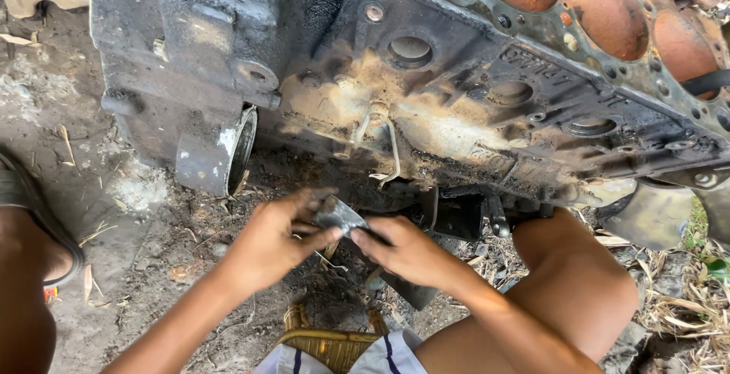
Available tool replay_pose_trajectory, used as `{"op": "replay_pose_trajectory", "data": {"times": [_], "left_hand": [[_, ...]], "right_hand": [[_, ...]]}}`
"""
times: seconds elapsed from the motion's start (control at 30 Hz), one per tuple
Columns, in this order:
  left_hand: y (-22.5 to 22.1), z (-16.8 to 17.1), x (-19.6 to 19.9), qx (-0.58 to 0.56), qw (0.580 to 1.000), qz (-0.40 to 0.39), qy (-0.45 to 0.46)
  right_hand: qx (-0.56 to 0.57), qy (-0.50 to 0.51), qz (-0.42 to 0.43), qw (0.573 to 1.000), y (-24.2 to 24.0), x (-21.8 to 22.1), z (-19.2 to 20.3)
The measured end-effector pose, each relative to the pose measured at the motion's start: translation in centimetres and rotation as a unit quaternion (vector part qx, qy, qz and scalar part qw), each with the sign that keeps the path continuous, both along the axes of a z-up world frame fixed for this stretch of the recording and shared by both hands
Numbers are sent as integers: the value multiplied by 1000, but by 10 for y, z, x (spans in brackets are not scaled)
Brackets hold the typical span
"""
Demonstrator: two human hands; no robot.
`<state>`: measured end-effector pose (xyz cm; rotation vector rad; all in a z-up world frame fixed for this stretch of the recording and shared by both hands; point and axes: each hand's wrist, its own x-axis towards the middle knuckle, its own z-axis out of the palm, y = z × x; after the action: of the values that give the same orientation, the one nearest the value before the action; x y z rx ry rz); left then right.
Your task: Scraping dirt and grime off a rusty engine block using a hand tool
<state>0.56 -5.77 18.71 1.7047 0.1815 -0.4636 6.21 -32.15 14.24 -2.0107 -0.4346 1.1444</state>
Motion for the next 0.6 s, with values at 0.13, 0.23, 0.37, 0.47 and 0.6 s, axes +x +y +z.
{"op": "replay_pose_trajectory", "data": {"times": [0.13, 0.23, 0.37, 0.47, 0.6], "left_hand": [[-20, -9, -12, 36, 994, 21, -102], [-16, 0, -17, 31, 992, 53, -112], [-10, 6, -19, 118, 976, 43, -177], [-11, 3, -17, 128, 971, 39, -198], [-8, 8, -14, 120, 974, 42, -185]], "right_hand": [[-4, -28, 49, 998, -6, -13, 38], [11, -42, 29, 999, 1, -20, 57], [35, -52, 7, 998, 1, -21, 69], [4, -46, 3, 999, 5, -18, 75], [-20, -58, 22, 998, 4, -16, 75]]}}
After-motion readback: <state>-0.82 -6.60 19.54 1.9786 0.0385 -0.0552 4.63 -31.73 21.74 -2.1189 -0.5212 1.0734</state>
